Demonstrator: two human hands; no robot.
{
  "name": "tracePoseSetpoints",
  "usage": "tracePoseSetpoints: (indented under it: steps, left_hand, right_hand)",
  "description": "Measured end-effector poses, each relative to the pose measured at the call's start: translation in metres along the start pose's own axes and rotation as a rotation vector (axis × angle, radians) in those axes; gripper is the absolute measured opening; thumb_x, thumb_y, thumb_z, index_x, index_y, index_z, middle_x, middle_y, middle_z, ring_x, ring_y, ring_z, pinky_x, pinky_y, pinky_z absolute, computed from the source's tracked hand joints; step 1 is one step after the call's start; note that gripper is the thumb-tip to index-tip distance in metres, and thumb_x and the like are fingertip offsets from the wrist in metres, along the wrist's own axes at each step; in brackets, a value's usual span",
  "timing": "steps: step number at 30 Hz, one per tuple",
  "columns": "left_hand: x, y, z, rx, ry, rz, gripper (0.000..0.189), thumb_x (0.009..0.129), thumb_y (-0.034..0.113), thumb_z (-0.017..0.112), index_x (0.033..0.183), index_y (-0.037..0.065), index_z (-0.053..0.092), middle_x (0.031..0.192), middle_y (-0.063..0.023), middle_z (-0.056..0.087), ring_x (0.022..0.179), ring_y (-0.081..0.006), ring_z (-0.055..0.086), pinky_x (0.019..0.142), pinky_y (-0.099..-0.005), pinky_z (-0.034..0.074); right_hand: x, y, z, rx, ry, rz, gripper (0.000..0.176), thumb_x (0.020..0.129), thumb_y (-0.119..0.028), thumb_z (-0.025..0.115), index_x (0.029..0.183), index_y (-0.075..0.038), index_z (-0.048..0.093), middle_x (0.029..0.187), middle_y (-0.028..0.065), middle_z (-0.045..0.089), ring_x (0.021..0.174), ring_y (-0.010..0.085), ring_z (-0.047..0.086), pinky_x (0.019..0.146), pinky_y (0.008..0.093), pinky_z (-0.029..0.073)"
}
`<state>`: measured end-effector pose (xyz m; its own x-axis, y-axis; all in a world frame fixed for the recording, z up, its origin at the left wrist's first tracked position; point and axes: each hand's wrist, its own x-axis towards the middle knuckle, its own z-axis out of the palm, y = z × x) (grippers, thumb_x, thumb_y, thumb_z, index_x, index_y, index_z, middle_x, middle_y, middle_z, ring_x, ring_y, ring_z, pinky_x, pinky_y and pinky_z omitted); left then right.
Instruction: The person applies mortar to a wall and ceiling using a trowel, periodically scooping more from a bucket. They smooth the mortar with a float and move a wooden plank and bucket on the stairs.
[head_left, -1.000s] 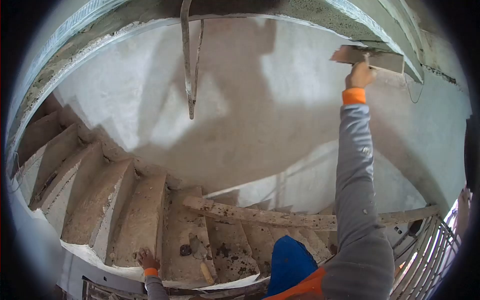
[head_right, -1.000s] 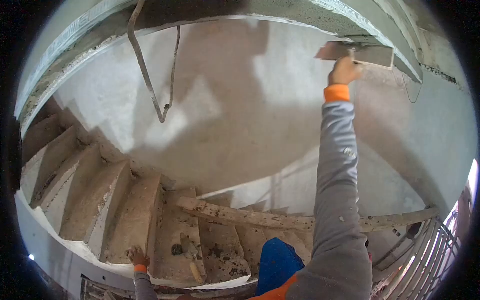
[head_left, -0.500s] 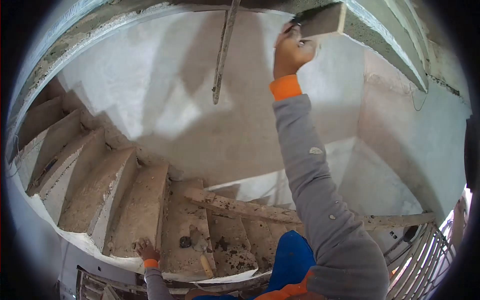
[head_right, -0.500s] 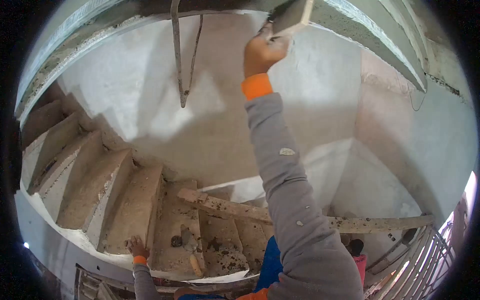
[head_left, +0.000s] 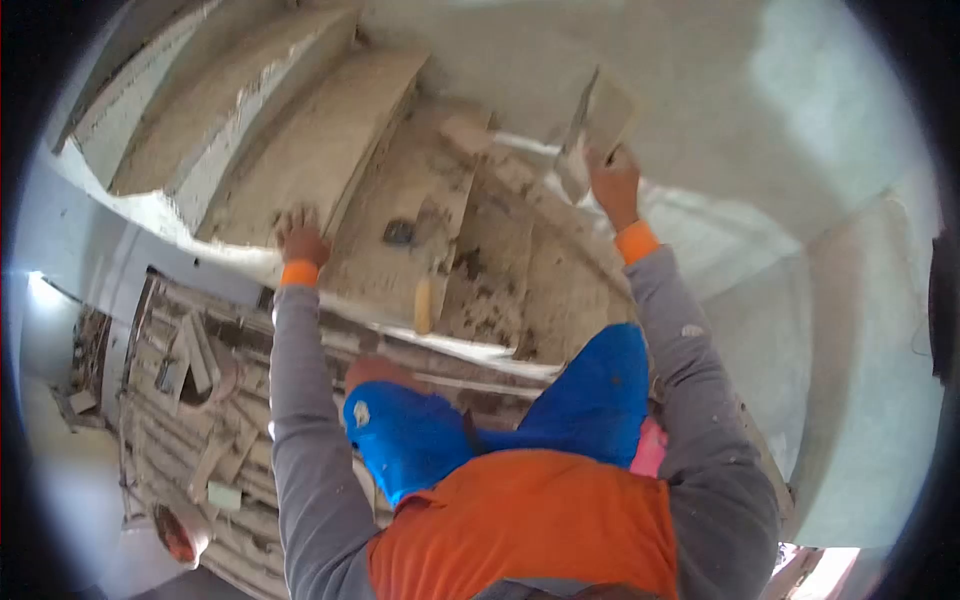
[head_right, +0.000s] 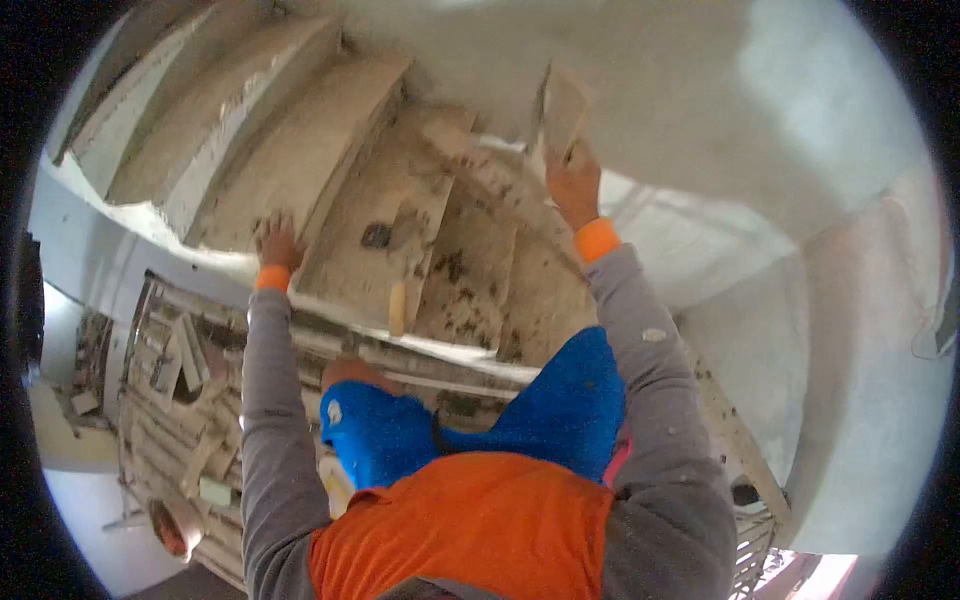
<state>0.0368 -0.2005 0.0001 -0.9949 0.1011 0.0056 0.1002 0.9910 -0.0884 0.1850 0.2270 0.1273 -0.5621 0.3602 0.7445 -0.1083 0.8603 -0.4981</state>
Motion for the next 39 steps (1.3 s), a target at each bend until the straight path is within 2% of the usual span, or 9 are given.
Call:
tracePoseSetpoints:
  steps: [4,7,10,13,15,18,22,26,39]
  left_hand:
    - [0.008,-0.004,0.009,0.029,0.126,0.013,0.070,0.079,0.052,0.054,0.136,0.018,0.031,0.145,-0.0069,0.020,0.132,-0.0328,0.018,0.105,-0.0480,0.018]
    - [0.011,0.011,-0.030,-0.006,-0.031,-0.042,0.078,0.074,0.057,0.057,0.134,0.014,0.034,0.144,-0.0117,0.021,0.130,-0.0367,0.023,0.105,-0.0467,0.021]
    - [0.041,0.004,0.011,-0.088,0.214,0.017,0.088,0.071,0.062,0.056,0.136,0.009,0.029,0.140,-0.0172,0.025,0.127,-0.0375,0.028,0.102,-0.0506,0.023]
    - [0.050,0.005,0.015,0.040,0.194,0.113,0.090,0.072,0.062,0.055,0.138,0.010,0.024,0.140,-0.0183,0.026,0.127,-0.0369,0.028,0.101,-0.0519,0.023]
    - [0.045,0.015,0.003,0.135,0.138,0.129,0.088,0.073,0.059,0.056,0.139,0.011,0.022,0.141,-0.0172,0.024,0.127,-0.0363,0.028,0.102,-0.0508,0.023]
    - [0.045,0.022,0.002,0.163,0.131,0.124,0.081,0.077,0.050,0.058,0.139,0.012,0.022,0.142,-0.0151,0.022,0.127,-0.0344,0.029,0.103,-0.0491,0.023]
    - [0.053,0.014,0.013,0.077,0.216,0.228,0.074,0.081,0.036,0.059,0.140,0.014,0.020,0.142,-0.0156,0.023,0.127,-0.0343,0.030,0.103,-0.0463,0.024]
    - [0.054,0.014,0.008,0.031,0.208,0.297,0.071,0.082,0.030,0.059,0.140,0.014,0.020,0.141,-0.0161,0.025,0.127,-0.0347,0.029,0.103,-0.0440,0.024]
    - [0.056,0.032,-0.005,-0.003,0.113,0.351,0.068,0.083,0.024,0.058,0.138,0.006,0.023,0.141,-0.0176,0.026,0.129,-0.0329,0.027,0.104,-0.0408,0.024]
  right_hand:
    - [-0.122,0.058,0.040,-0.082,-0.371,0.255,0.028,0.079,-0.026,0.059,0.082,0.002,0.058,0.078,0.0220,0.060,0.075,0.0376,0.057,0.064,0.0388,0.044]
    - [-0.222,0.139,0.101,-0.064,-0.818,0.497,0.026,0.077,-0.026,0.062,0.081,0.000,0.063,0.076,0.0179,0.062,0.081,0.0303,0.060,0.064,0.0352,0.045]
    - [-0.296,0.216,0.190,-0.306,-1.333,0.372,0.037,0.077,-0.030,0.061,0.095,0.003,0.058,0.079,0.0225,0.061,0.072,0.0320,0.061,0.062,0.0388,0.047]
    - [-0.269,0.158,0.174,0.500,-1.042,1.003,0.044,0.079,-0.040,0.059,0.097,0.000,0.061,0.085,0.0186,0.063,0.087,0.0253,0.059,0.075,0.0392,0.047]
    - [-0.283,0.205,0.212,0.210,-1.107,0.923,0.048,0.083,-0.041,0.054,0.106,0.000,0.057,0.099,0.0195,0.060,0.091,0.0302,0.058,0.081,0.0399,0.045]
    - [-0.254,0.276,0.258,-0.303,-1.341,0.451,0.055,0.087,-0.044,0.046,0.120,0.000,0.049,0.122,0.0195,0.049,0.105,0.0364,0.051,0.093,0.0389,0.039]
    - [-0.220,0.353,0.319,-0.633,-1.326,0.441,0.052,0.090,-0.041,0.039,0.125,-0.003,0.044,0.132,0.0166,0.038,0.118,0.0326,0.040,0.101,0.0388,0.032]
    - [-0.207,0.442,0.388,-0.698,-1.388,0.573,0.052,0.093,-0.039,0.033,0.134,-0.007,0.032,0.143,0.0104,0.023,0.128,0.0295,0.030,0.106,0.0382,0.026]
    - [-0.156,0.491,0.436,-0.482,-1.101,0.747,0.050,0.090,-0.038,0.041,0.129,-0.006,0.040,0.133,0.0106,0.036,0.120,0.0283,0.039,0.097,0.0391,0.034]
